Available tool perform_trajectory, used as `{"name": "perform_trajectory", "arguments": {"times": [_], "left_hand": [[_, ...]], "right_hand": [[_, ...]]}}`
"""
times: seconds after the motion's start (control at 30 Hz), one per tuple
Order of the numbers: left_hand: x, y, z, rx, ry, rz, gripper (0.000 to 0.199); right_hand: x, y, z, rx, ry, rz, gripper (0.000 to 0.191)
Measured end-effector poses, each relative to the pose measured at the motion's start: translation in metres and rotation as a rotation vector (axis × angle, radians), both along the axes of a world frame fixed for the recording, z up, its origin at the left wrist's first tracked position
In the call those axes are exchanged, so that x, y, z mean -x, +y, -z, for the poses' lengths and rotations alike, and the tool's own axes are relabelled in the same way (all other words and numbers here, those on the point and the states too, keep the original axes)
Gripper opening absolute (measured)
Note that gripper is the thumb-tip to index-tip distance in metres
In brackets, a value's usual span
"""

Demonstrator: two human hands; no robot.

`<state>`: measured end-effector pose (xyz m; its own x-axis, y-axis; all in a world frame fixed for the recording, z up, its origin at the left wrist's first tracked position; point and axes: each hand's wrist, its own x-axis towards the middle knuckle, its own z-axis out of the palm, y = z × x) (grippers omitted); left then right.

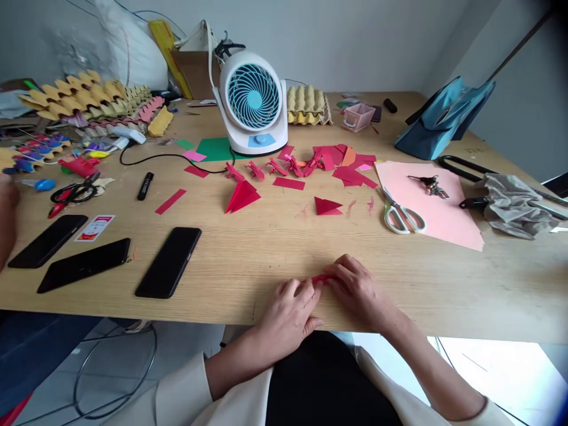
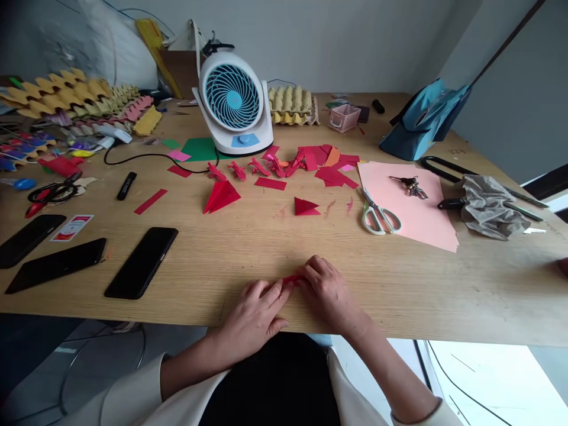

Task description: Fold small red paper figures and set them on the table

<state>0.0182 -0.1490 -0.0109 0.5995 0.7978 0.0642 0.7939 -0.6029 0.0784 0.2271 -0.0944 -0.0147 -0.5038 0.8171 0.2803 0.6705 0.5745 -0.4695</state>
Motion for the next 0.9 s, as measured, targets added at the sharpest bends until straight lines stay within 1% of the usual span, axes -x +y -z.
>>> {"name": "perform_trajectory", "arguments": {"times": [0.1, 0.17, 0.27, 0.4, 0.5, 0.57, 0.67, 0.77, 0.83, 0.9], "left_hand": [[0.001, -0.001, 0.003, 0.017, -0.023, -0.005, 0.072], [0.002, -0.001, 0.004, 0.034, -0.025, -0.01, 0.071], [0.002, 0.0, 0.005, 0.048, -0.031, -0.018, 0.066], [0.003, -0.001, 0.007, 0.018, -0.072, -0.012, 0.062], [0.007, -0.001, 0.009, -0.013, -0.13, 0.003, 0.057], [0.01, 0.0, 0.008, -0.021, -0.174, 0.023, 0.051], [0.015, 0.006, -0.001, 0.02, -0.245, 0.047, 0.04], [0.016, 0.023, -0.017, 0.085, -0.359, 0.006, 0.022], [0.014, 0.04, -0.029, 0.101, -0.435, -0.064, 0.019], [0.012, 0.057, -0.04, 0.184, -0.54, -0.085, 0.02]], "right_hand": [[0.001, 0.001, -0.001, 0.023, -0.005, -0.006, 0.013], [0.001, 0.002, -0.002, 0.041, -0.017, -0.008, 0.013], [0.002, 0.002, -0.005, 0.057, -0.021, 0.004, 0.011], [0.004, 0.001, -0.007, 0.065, -0.03, 0.054, 0.004], [0.007, 0.0, -0.008, 0.065, -0.053, 0.082, 0.008], [0.007, 0.0, -0.009, 0.092, -0.041, 0.086, 0.01], [0.004, 0.0, -0.012, 0.22, 0.05, 0.057, 0.008], [0.001, 0.006, -0.02, 0.35, 0.175, -0.009, 0.004], [0.0, 0.014, -0.028, 0.408, 0.244, -0.098, 0.006], [0.002, 0.025, -0.039, 0.435, 0.283, -0.152, 0.007]]}}
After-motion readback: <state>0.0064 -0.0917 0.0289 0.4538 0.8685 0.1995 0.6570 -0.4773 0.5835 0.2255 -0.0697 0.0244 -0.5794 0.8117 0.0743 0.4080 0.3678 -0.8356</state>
